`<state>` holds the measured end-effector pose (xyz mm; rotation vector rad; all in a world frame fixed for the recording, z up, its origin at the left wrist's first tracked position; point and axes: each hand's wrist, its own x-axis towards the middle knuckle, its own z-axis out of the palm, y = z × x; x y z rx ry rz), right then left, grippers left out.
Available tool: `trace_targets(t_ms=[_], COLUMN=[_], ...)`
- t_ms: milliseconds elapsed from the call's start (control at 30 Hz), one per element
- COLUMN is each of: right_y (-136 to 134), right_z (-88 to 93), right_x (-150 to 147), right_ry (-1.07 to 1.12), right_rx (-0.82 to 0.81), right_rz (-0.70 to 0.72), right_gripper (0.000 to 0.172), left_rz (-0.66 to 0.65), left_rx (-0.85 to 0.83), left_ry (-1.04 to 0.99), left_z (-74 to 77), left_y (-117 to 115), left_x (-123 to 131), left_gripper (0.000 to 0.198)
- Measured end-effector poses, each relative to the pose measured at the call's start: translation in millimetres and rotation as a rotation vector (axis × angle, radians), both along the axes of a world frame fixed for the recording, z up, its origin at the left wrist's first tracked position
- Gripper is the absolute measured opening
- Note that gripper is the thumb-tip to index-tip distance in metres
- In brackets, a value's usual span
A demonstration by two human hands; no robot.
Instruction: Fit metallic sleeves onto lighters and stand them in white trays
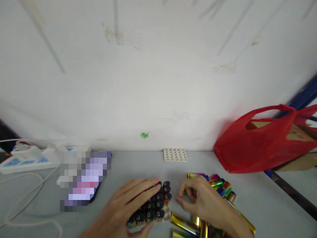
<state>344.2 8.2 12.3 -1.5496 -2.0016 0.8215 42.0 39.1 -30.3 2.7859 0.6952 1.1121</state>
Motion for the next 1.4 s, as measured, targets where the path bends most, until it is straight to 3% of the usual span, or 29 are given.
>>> trace_targets(t_ms=[133,233,367,500,633,733,833,933,1033,1400], right_y=[-3,-9,-11,-6,-2,0,5,8,6,-3], right_z=[5.8,7.0,7.2,7.2,-0.3,-11.1,-17.2,-13.7,-7.0,-4.0], right_x=[1,-9,-18,-17,-14,-14,-16,-20,-24,-30], right_ry=[-0.125,-0.197,-0.225,-0.186,0.089,0.476,0.883,1.234,1.428,1.432], right_rx=[-0.154,-0.175,-0.145,-0.04,0.104,0.141,0.07,-0.105,-0.233,-0.358], right_rz=[0.023,0.06,0.11,-0.022,-0.214,-0.415,-0.569,-0.542,-0.447,-0.309], right_gripper=[0.026,0.017,0.007,0.011,0.021,0.027,0.042,0.06,0.057,0.032], left_rz=[0.036,0.069,0.113,0.111,0.084,0.068,0.057,0.053,0.044,0.055], left_rx=[-0.075,-0.14,-0.262,-0.387,-0.468,-0.517,-0.534,-0.522,-0.517,-0.57], left_ry=[0.002,-0.013,0.0,0.011,0.002,-0.011,-0.005,0.018,0.026,-0.04], left_z=[-3.3,-4.9,-4.8,-5.0,-7.1,-7.0,-4.9,-3.1,-3.8,-3.6], left_y=[-2,-1,2,4,6,7,7,8,8,9], left_x=[-2,-4,-7,-7,-8,-8,-7,-7,-7,-2], left_gripper=[0.076,0.087,0.115,0.148,0.162,0.158,0.157,0.158,0.154,0.154])
